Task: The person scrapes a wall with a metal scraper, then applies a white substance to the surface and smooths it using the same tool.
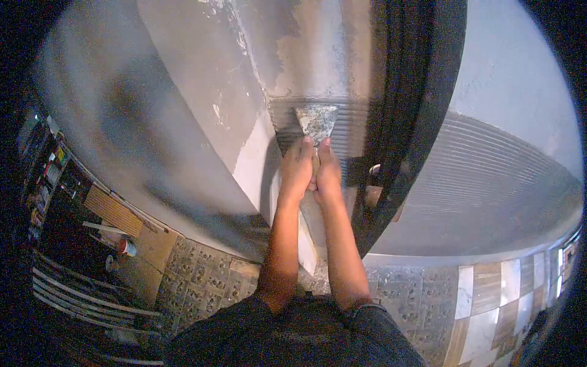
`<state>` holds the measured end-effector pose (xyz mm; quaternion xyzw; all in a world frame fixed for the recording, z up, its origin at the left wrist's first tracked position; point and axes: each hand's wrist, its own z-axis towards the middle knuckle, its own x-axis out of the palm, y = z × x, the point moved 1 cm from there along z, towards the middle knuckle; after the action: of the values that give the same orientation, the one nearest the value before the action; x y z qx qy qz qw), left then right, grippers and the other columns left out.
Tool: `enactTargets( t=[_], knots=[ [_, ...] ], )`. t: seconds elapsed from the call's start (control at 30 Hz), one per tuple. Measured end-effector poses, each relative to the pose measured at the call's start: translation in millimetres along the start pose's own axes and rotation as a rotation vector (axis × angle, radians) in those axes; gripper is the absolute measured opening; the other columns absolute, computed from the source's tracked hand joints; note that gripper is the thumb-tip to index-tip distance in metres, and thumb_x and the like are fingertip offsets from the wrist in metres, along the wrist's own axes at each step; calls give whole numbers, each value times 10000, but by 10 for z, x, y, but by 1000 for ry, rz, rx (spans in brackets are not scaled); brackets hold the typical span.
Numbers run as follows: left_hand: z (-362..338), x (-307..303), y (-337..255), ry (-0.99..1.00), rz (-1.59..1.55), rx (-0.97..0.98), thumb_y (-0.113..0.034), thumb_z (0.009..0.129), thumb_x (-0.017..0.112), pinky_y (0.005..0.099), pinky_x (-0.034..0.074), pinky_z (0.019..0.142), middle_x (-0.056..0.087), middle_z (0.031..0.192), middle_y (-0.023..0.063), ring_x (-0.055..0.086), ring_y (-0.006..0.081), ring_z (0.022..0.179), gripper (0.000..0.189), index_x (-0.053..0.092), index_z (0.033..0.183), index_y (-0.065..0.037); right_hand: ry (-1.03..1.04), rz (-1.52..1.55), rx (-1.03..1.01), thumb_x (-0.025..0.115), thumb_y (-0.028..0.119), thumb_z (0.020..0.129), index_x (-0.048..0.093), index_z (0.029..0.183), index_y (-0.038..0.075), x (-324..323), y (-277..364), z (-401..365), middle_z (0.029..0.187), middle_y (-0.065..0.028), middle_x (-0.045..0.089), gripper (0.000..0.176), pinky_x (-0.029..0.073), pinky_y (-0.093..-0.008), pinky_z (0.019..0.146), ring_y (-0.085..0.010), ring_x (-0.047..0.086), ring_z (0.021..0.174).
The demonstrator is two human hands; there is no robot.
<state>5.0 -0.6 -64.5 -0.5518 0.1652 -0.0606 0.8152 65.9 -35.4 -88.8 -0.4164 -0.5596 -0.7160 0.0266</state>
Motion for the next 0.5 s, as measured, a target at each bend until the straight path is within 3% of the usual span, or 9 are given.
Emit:
enactTargets(
  t=[0.07,0.2,0.3,0.37,0.4,0.47,0.5],
  knots=[
    [-46,-11,-78,21,21,-56,-350,936,390,414,399,801,574,935,251,540,380,873,436,551,990,52,37,-33,16,408,489,929,484,776,99,-52,-13,-9,572,19,449,426,278,-252,338,-67,372,408],
    [-24,16,55,4,31,-51,-334,935,394,406,402,803,580,958,247,547,365,887,427,553,1006,56,5,-57,-31,394,477,938,469,754,110,-109,-112,46,549,29,425,418,256,-250,325,-59,353,397],
    [-46,-12,56,59,-98,-120,-321,933,403,388,402,815,582,987,246,553,338,904,418,550,1023,60,40,-78,23,379,449,953,486,776,85,-121,-119,9,612,21,446,419,329,-236,420,-63,388,490],
    [-79,-67,32,45,-86,3,-324,933,428,348,441,727,589,877,194,573,271,780,381,541,974,38,-10,-236,-219,361,408,969,514,843,53,-95,-174,-7,702,9,469,407,379,-230,574,-73,412,627],
    [-102,-82,-13,43,-91,10,-324,933,428,348,441,727,589,877,194,573,271,780,381,541,974,38,-6,-239,-226,361,408,969,514,843,53,-89,-164,-56,702,9,469,407,379,-230,574,-73,412,627],
    [-140,-130,-168,19,-299,126,-319,923,463,303,427,761,603,903,121,545,189,820,371,551,1020,27,94,-298,-339,352,367,978,524,889,33,-29,-56,-207,783,-11,494,386,388,-252,688,-91,421,731],
    [-123,-182,-247,14,-303,125,-319,923,463,303,427,761,603,903,121,545,189,820,371,551,1020,27,115,-278,-275,354,322,980,507,983,23,45,57,-271,843,-33,517,336,402,-268,704,-110,443,761]
  ],
)
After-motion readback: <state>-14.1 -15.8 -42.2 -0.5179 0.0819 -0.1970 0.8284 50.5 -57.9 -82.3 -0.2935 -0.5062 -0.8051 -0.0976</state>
